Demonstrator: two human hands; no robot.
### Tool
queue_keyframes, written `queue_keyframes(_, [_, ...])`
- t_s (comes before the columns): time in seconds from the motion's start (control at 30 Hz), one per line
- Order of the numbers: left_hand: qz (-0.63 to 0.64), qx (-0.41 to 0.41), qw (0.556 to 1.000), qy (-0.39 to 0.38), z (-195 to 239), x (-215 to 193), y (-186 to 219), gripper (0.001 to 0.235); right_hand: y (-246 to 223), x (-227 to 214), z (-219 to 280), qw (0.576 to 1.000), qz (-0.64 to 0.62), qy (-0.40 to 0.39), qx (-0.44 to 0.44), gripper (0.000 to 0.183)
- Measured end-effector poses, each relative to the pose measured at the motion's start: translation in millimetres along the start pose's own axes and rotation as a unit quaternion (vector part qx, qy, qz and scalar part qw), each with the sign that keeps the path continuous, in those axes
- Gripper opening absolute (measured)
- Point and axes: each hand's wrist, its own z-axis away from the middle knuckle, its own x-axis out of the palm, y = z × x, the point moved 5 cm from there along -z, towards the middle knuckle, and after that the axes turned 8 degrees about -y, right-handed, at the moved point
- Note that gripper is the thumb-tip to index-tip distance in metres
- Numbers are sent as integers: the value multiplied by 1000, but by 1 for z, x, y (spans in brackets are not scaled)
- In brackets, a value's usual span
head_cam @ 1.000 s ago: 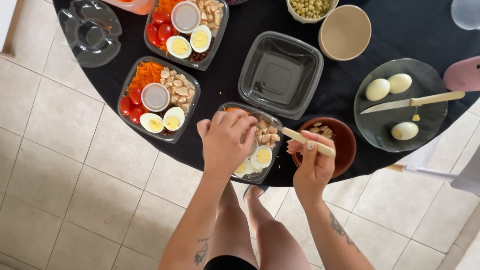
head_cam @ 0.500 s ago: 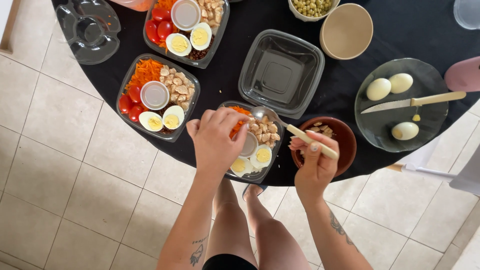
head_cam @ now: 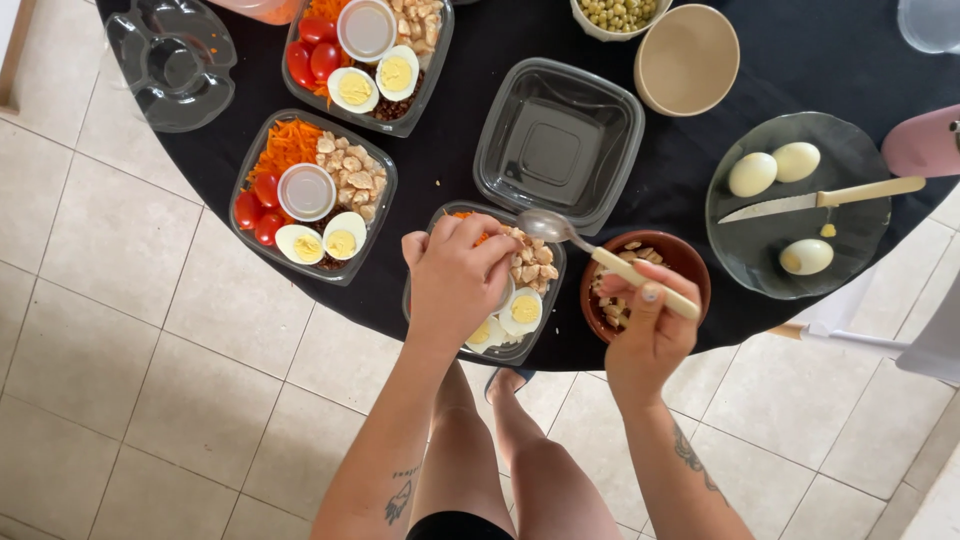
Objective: The person uses a spoon to scoop cooked chicken pieces from a brown bowl and distributes them into several clear plastic meal prep containers. The containers already contain shredded carrots, cherry tomatoes, and halved hard-boiled eggs. The person carefully arranges the chicken in each container.
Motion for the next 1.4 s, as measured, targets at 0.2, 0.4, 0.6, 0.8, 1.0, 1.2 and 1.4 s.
queue_keyframes(0.2, [-8, 8, 1000, -5, -10, -18, 1, 23, -1, -17, 3, 998, 56, 13, 5, 27])
queue_keyframes(0.4, [-25, 24, 998, -60, -12, 3, 0, 15, -9, -8, 12, 994, 110, -15, 12, 23])
queue_keyframes(0.6, [-30, 45, 997, -47, -6, -20, 9, 17, -20, -25, 17, 991, 131, 19, 1, 26])
queue_keyframes(0.8, [-53, 79, 995, -26, 5, -20, 23, 7, -12, -34, 42, 989, 141, 4, 35, 18])
queue_keyframes(1.0, [-55, 72, 996, -8, 5, -30, 24, 9, -16, -29, 44, 986, 163, -6, 26, 15])
queue_keyframes(1.2, [-55, 109, 992, -37, 4, -20, 32, 7, -19, -28, 45, 985, 168, -30, 21, 17])
queue_keyframes(1.4, [-37, 92, 995, -15, 5, -26, 34, 8, -21, -26, 51, 980, 189, -52, -36, 15])
